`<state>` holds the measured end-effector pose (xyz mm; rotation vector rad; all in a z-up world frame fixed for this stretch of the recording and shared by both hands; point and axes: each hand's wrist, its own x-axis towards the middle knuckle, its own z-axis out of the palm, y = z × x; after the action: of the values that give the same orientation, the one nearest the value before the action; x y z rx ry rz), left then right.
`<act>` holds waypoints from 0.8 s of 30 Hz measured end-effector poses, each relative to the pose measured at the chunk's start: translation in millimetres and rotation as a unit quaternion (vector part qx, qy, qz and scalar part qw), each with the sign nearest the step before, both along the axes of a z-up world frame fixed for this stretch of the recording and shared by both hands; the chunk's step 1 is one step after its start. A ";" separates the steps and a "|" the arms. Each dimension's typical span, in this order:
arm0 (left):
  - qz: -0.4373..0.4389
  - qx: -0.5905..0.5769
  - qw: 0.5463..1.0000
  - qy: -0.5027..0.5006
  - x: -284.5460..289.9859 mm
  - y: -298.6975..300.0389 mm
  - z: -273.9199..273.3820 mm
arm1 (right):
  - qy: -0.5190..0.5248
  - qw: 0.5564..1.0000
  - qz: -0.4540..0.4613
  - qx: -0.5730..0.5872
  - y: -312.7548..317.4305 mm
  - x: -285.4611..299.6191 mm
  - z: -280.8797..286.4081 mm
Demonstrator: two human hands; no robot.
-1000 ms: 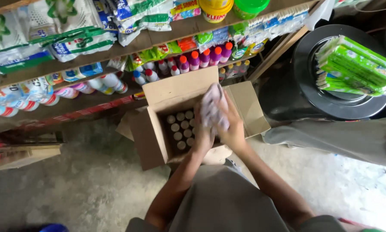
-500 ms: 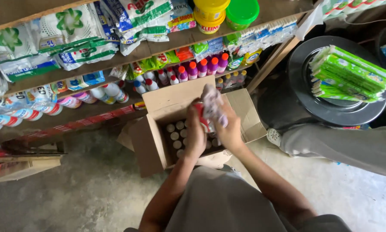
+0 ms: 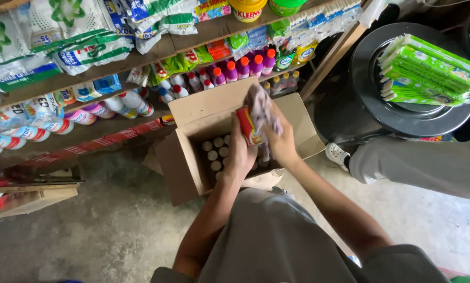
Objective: Wiping canned goods with a cloth and placing them onto a store shelf.
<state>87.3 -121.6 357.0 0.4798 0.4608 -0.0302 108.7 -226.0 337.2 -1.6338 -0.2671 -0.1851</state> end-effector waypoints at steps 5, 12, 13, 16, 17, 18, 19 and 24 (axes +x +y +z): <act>0.032 0.067 0.997 0.007 23.0 29.1 -65.0 | -0.273 0.941 0.074 -0.186 -5.7 -31.4 4.4; -0.029 0.058 0.998 -0.008 9.3 -5.9 -13.2 | 0.042 0.994 0.082 0.066 -20.1 36.3 -38.7; -0.034 0.032 0.999 -0.025 10.6 -8.4 -18.5 | 0.190 0.966 0.081 0.155 -19.7 43.1 -46.8; 0.035 -0.015 0.996 0.078 10.0 -3.2 34.0 | 0.142 0.987 -0.029 0.069 1.4 -3.9 -21.9; 0.036 -0.015 0.996 0.077 7.2 -1.0 27.5 | 0.141 0.987 -0.028 0.068 -0.2 -11.1 -24.0; 0.056 0.078 0.994 0.043 4.5 1.1 20.9 | -0.003 1.000 0.008 0.014 -2.0 -18.2 -26.2; 0.073 0.172 0.982 0.006 2.4 3.4 14.2 | -0.149 0.987 0.043 -0.039 -3.4 -24.8 -28.6; 0.036 0.461 0.880 -0.108 -4.5 16.9 -62.0 | -0.217 0.966 0.045 -0.131 -1.1 -23.2 -12.1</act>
<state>82.8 -104.7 295.0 1.3909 0.2449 0.3284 85.4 -227.2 325.2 -1.8264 -0.7242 -0.4554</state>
